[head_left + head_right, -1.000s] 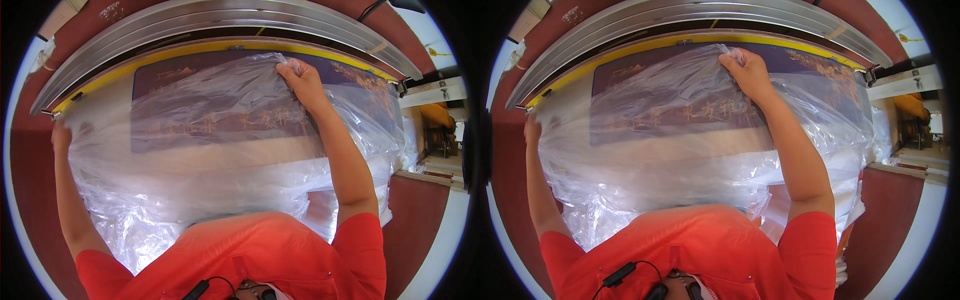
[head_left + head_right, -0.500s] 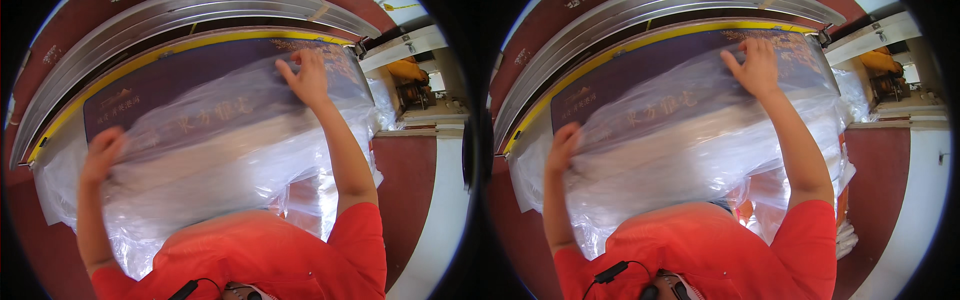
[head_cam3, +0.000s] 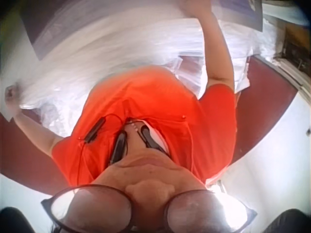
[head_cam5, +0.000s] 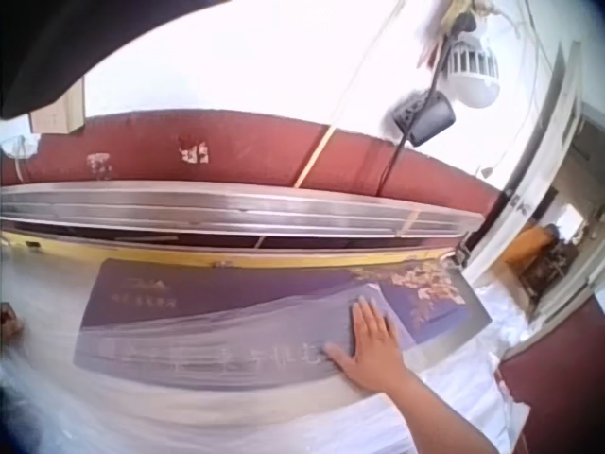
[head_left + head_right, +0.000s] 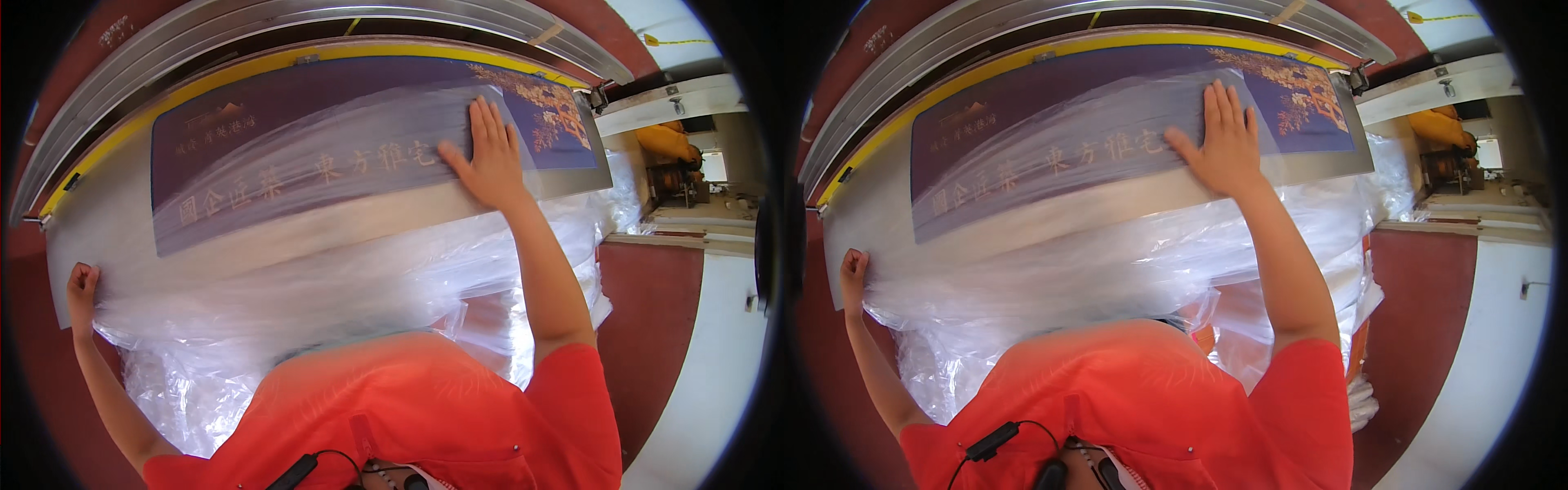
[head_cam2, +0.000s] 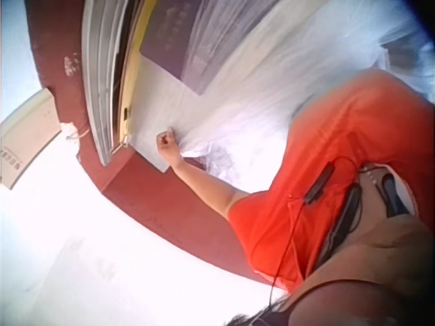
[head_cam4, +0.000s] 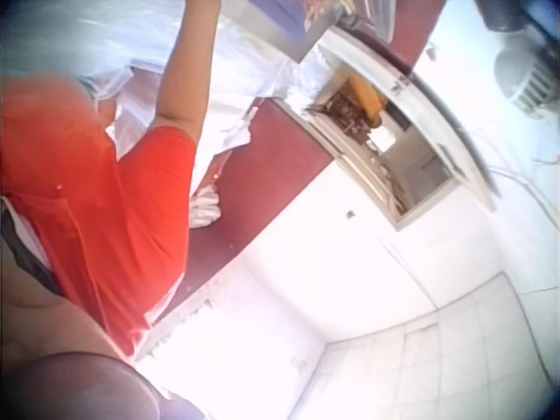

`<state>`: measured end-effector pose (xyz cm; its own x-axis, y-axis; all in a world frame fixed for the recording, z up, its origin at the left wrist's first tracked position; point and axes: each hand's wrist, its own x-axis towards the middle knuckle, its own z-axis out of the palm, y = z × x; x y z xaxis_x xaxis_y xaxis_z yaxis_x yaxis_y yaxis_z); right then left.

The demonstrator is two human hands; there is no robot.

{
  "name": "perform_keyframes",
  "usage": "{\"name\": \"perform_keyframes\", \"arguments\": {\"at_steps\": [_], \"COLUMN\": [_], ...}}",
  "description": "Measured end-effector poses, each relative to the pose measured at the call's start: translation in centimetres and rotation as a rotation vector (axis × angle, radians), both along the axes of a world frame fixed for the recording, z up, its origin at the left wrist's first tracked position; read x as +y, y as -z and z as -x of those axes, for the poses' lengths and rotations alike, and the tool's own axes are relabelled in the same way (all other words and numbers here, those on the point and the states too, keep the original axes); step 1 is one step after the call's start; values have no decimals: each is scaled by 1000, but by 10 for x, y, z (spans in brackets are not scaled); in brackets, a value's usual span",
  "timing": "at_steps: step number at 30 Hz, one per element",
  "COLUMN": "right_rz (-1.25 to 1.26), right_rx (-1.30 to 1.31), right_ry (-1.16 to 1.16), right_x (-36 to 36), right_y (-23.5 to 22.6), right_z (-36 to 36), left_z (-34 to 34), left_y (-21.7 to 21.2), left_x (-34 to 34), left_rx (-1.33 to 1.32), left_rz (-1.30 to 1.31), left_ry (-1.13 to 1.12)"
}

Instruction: The person wraps a large rectangular package with clear plastic film. They repeatedly pull the film from a roll, stretch it over the package, and smooth it down to secure the wrapping. The process is repeated multiple times to ensure the package is fully covered.

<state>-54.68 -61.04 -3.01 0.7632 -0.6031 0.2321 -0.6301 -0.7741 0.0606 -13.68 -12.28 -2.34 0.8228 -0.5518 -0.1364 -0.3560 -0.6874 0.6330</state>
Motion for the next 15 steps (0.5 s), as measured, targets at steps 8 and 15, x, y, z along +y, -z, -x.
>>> {"name": "perform_keyframes", "arguments": {"at_steps": [8,15], "right_rz": [-187,-47], "right_rx": [-45,-275], "right_ry": [158,447], "right_x": [-63,-95], "right_y": [-9,5], "right_z": [-26,-44], "left_z": [25,60], "left_y": [-22,-36], "left_x": [63,61], "left_rx": [114,126], "left_rz": [335,392], "left_ry": [-129,-288]}}
